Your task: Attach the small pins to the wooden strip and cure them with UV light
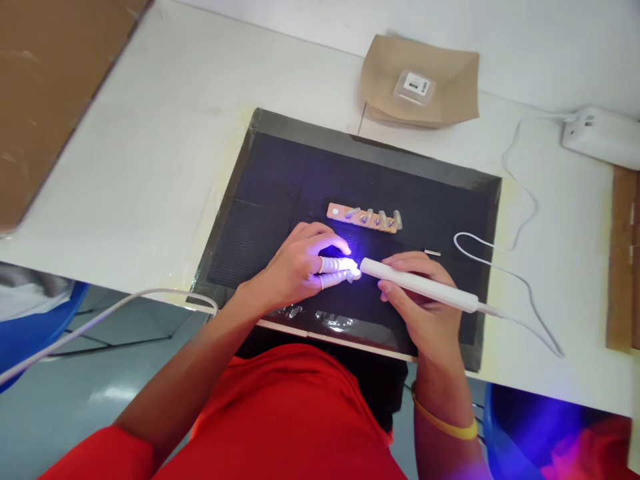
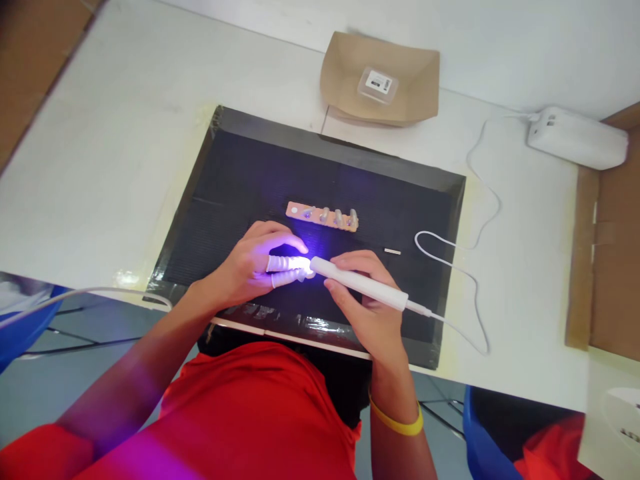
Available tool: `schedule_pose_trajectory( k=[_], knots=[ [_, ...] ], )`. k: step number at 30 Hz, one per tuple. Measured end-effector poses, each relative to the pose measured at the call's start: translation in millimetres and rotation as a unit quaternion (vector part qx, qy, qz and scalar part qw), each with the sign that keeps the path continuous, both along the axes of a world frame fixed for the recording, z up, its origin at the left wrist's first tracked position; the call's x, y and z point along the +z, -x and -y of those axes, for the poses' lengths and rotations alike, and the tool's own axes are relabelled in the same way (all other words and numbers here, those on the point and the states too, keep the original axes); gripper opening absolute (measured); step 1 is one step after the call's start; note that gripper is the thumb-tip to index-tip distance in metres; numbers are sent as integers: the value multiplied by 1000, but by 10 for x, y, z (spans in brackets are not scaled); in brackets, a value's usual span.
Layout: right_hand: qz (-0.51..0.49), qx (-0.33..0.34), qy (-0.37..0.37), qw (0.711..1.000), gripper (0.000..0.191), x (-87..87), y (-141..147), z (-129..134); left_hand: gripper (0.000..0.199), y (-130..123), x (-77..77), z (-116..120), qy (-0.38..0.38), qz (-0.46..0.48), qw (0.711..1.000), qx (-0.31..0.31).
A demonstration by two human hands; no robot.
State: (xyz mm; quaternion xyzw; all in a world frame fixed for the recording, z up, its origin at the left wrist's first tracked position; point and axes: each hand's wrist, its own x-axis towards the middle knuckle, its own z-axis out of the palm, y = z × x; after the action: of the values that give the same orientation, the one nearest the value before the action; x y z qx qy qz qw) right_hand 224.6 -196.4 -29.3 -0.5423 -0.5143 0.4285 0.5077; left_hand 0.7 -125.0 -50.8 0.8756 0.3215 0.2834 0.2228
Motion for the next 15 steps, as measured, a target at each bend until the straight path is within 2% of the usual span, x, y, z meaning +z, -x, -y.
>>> schedule_pose_trajectory(
  k=[8,15],
  knots=[
    [7,9,-14,1000,23,7,-8,23,14,6,-24,-18,-20,23,999,-16],
    [3,-2,-25,1000,25,32,17,101,11,-3,57,-12,47,40,998,15]
  ],
)
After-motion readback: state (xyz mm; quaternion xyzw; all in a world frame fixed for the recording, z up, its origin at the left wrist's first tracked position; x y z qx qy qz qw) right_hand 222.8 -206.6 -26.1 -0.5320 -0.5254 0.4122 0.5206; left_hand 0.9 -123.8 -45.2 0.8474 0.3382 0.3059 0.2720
